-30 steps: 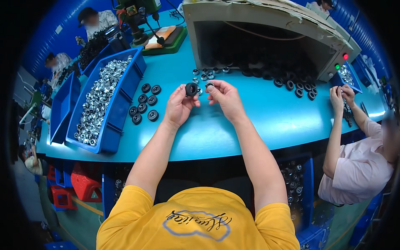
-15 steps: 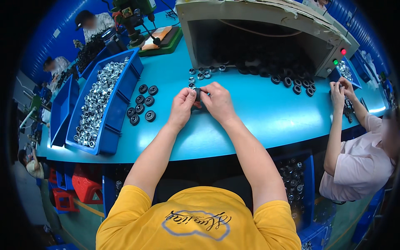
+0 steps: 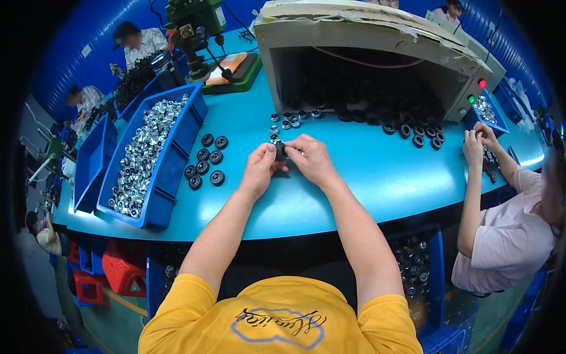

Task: Assemble small wheels by inserting metal bearings into rubber outer rings at a factory workstation.

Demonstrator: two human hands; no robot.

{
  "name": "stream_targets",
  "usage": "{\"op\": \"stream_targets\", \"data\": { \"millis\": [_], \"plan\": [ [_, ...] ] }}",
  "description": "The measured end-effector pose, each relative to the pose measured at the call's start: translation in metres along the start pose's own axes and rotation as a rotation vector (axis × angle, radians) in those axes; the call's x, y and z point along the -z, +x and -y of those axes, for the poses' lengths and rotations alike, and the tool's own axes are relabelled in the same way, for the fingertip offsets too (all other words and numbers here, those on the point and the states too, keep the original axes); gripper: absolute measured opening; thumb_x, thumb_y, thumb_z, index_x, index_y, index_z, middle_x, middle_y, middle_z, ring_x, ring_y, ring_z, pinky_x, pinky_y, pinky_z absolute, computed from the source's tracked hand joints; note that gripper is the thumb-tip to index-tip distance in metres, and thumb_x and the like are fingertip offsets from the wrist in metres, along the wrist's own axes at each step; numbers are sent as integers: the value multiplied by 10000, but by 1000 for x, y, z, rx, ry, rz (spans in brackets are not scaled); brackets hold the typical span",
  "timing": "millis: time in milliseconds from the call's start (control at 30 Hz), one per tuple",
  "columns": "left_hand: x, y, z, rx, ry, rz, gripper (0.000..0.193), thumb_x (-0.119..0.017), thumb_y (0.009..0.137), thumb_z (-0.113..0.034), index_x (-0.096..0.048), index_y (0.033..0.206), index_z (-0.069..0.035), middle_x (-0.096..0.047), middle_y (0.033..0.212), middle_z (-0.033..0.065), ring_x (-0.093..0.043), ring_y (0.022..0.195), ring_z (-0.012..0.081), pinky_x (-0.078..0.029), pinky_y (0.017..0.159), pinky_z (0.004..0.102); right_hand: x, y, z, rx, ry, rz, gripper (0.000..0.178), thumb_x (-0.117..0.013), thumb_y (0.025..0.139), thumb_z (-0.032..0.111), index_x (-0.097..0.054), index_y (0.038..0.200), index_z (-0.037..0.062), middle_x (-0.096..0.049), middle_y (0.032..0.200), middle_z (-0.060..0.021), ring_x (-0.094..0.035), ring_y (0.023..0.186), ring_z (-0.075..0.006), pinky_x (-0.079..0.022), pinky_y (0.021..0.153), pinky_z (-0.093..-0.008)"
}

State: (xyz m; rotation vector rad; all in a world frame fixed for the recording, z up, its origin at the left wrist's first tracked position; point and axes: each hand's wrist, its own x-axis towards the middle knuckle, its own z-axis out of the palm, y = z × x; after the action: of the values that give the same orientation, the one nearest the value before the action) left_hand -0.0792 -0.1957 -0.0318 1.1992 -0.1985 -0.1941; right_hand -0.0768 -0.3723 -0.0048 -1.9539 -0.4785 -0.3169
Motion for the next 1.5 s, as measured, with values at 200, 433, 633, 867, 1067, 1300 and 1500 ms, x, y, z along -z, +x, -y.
{"op": "stream_targets", "data": {
  "millis": [200,433,633,867,1067,1300,1500],
  "plan": [
    [2,3,-6,-1,-188,-46,337,-511,1081,-369,-633,1073,-54,-689,970,67,-639,810,147,-562,749,312,-8,0,12,-13,68,-207,202,-698,870,47,-761,1062,67,-679,908,-91,-648,753,-198,-510,666,-298],
    [8,5,-6,5,-234,-58,330,-527,1073,-366,-637,1069,-55,-693,962,65,-637,808,146,-567,716,305,-7,-6,12,222,-228,-73,260,-766,825,13,-750,1073,91,-634,879,-58,-647,699,-177,-536,609,-300],
    [4,1,-15,16,-194,22,273,-542,1075,-267,-642,1124,-17,-679,956,55,-630,820,134,-585,728,312,-3,-3,15,161,-125,-64,192,-743,839,11,-707,1016,78,-624,883,-51,-656,725,-212,-534,639,-314],
    [3,-4,-25,-199,324,99,142,-614,1025,-127,-666,1094,-14,-663,923,13,-599,767,95,-538,680,257,14,0,3,-186,511,167,71,-721,935,106,-661,963,79,-514,789,72,-468,653,-45,-377,562,-210],
    [6,-4,-20,-97,150,90,122,-682,989,-167,-685,1019,-48,-649,913,-12,-543,713,69,-464,609,223,11,-1,3,-346,773,323,109,-690,987,182,-607,969,113,-477,736,93,-371,606,-5,-268,503,-197],
    [6,-7,-21,31,40,80,153,-717,969,-204,-679,1035,-72,-648,906,-29,-550,723,61,-449,611,216,12,-1,2,-280,450,257,136,-711,977,194,-603,947,118,-471,709,94,-379,600,-11,-272,502,-196],
    [7,-3,-10,-2,56,-22,155,-737,955,-211,-681,998,-73,-625,835,-33,-539,699,65,-436,606,212,6,1,6,-316,430,239,108,-720,934,92,-613,938,80,-538,807,69,-468,723,-31,-397,632,-205]
  ]
}}
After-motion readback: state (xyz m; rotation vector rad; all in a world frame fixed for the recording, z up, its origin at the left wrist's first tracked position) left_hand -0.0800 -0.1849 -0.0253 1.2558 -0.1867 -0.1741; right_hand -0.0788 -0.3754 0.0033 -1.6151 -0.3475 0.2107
